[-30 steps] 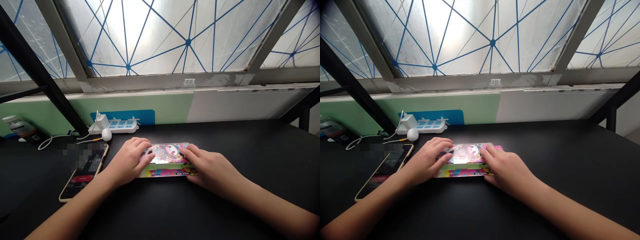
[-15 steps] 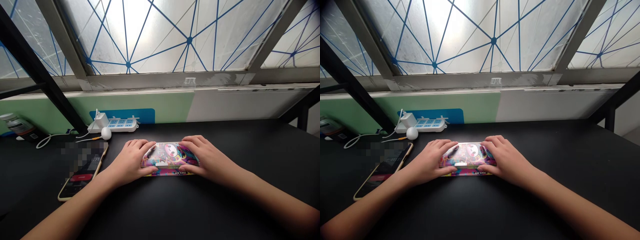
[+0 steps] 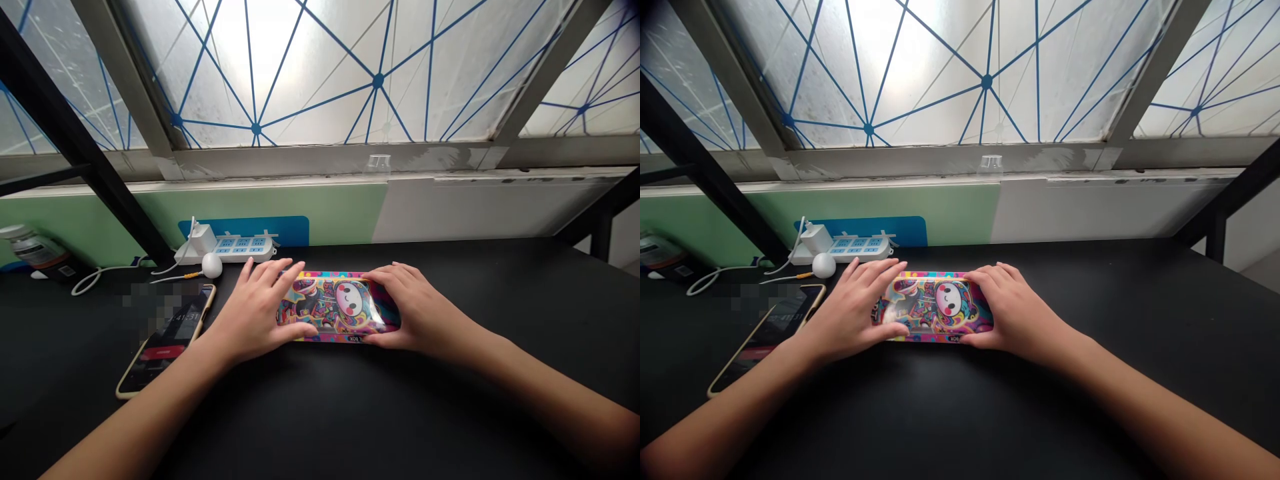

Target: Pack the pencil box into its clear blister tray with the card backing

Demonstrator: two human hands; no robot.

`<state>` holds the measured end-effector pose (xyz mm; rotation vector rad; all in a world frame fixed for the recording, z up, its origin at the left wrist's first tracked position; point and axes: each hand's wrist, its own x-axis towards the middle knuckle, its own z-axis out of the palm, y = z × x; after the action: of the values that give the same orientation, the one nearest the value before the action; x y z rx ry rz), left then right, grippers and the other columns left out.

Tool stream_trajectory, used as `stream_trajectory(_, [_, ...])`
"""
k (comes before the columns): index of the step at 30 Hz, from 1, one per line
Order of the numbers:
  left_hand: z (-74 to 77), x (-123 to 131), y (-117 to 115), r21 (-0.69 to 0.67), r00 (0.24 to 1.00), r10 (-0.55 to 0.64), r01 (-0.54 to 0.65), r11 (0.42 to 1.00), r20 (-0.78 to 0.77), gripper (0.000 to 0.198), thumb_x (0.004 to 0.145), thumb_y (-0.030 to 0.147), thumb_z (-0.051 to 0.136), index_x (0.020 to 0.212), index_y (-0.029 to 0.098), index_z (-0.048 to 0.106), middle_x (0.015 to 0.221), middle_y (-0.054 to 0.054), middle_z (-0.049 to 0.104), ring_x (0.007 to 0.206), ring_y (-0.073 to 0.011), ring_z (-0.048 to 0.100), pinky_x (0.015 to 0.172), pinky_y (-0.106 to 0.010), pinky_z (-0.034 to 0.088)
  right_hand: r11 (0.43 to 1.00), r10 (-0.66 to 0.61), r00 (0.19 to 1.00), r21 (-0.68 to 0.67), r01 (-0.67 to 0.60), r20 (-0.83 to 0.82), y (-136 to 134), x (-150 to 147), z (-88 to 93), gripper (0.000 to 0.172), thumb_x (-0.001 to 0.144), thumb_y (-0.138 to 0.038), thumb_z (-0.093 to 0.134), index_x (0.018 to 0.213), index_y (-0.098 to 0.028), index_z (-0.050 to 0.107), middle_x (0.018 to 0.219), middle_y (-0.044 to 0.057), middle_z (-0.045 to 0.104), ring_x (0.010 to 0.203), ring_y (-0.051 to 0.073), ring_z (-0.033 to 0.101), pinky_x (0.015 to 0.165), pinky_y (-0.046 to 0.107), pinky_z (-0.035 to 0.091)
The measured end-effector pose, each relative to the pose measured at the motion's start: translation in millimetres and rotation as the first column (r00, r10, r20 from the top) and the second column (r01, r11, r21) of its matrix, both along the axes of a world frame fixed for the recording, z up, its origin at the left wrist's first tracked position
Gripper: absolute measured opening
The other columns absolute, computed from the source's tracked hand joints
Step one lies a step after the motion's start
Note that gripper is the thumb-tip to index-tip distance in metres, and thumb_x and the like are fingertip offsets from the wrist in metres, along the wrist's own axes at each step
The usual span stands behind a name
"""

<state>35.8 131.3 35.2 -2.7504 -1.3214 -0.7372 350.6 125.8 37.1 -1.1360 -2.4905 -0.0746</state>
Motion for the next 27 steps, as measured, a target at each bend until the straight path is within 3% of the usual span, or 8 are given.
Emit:
stream_trajectory(4, [6.4,-7.4,6.5,0.049,0.994,0.109,-0.11,0.993,0.026,0.071,0.089,0.067,0.062,0.141,0.02,0.057,0.139,-0.02,0.061,0.128,-0.0402,0.055,0.111,-0.058,0.036,0.99,0.023,1.0,0.139,-0.024,0.007,-3.3,-1.2,-0.5,0.079,0.071,-0.049,0.084,0.133,-0.02,0.044,0.124,0.017,0.064,0.114,0.035,0.063,0.113,0.061,0.034])
stream_trajectory(8, [12.6,-10.7,6.3,0.099,0.998,0.053,-0.054,0.994,0.014,0.066,0.086,0.064,0.068,0.129,0.014,0.062,0.117,-0.017,0.068,0.111,-0.0349,0.062,0.096,-0.048,0.051,0.977,0.098,0.994,0.196,-0.088,-0.042,-6.0,-2.3,2.2,0.079,0.07,-0.057,0.084,0.128,-0.021,0.045,0.12,0.017,0.065,0.114,0.036,0.063,0.11,0.062,0.038])
stream_trajectory(10, [15.1,-10.7,4.7,0.139,1.0,0.003,-0.004,0.99,0.004,0.065,0.085,0.061,0.072,0.126,0.012,0.063,0.114,-0.017,0.067,0.107,-0.0333,0.062,0.092,-0.045,0.053,0.976,0.115,0.988,0.194,-0.093,-0.104,-7.2,-2.8,3.3,0.074,0.071,-0.061,0.084,0.122,-0.023,0.045,0.124,0.018,0.063,0.12,0.037,0.06,0.109,0.062,0.04])
stream_trajectory(13, [18.0,-9.2,2.3,0.202,0.999,-0.031,0.034,0.979,-0.019,0.063,0.083,0.06,0.074,0.122,0.011,0.062,0.11,-0.016,0.067,0.102,-0.0323,0.063,0.09,-0.046,0.053,0.985,0.048,0.982,0.171,-0.016,-0.184,-9.3,-4.0,4.7,0.06,0.078,-0.052,0.082,0.116,-0.023,0.046,0.129,0.019,0.063,0.124,0.037,0.058,0.108,0.06,0.041])
stream_trajectory(17, [21.3,-5.6,-2.3,0.323,0.999,-0.017,0.027,0.946,-0.035,0.06,0.083,0.062,0.074,0.115,0.013,0.062,0.107,-0.016,0.069,0.098,-0.0326,0.064,0.091,-0.048,0.052,0.982,-0.008,0.975,0.185,0.05,-0.22,-12.5,-4.9,7.4,0.048,0.085,-0.044,0.078,0.117,-0.021,0.05,0.113,0.013,0.069,0.105,0.031,0.066,0.097,0.05,0.049])
stream_trajectory(22, [19.9,1.5,-13.5,0.458,0.993,0.006,0.049,0.888,-0.119,0.033,0.093,0.05,0.069,0.094,0.019,0.058,0.091,-0.007,0.071,0.083,-0.0248,0.067,0.104,-0.053,0.044,0.93,0.075,0.987,0.368,-0.018,-0.141,-14.0,-6.8,7.8,0.041,0.092,-0.034,0.072,0.124,-0.018,0.051,0.103,0.011,0.071,0.089,0.026,0.067,0.083,0.041,0.052])
stream_trajectory(27, [13.5,6.9,-19.2,0.412,0.984,0.004,0.07,0.909,-0.177,0.025,0.096,0.041,0.066,0.093,0.017,0.057,0.091,-0.008,0.074,0.077,-0.0254,0.071,0.098,-0.051,0.049,0.901,0.113,0.993,0.423,-0.093,-0.022,-14.1,-10.0,4.0,0.033,0.094,-0.029,0.069,0.121,-0.016,0.056,0.1,0.012,0.073,0.081,0.025,0.065,0.072,0.038,0.053])
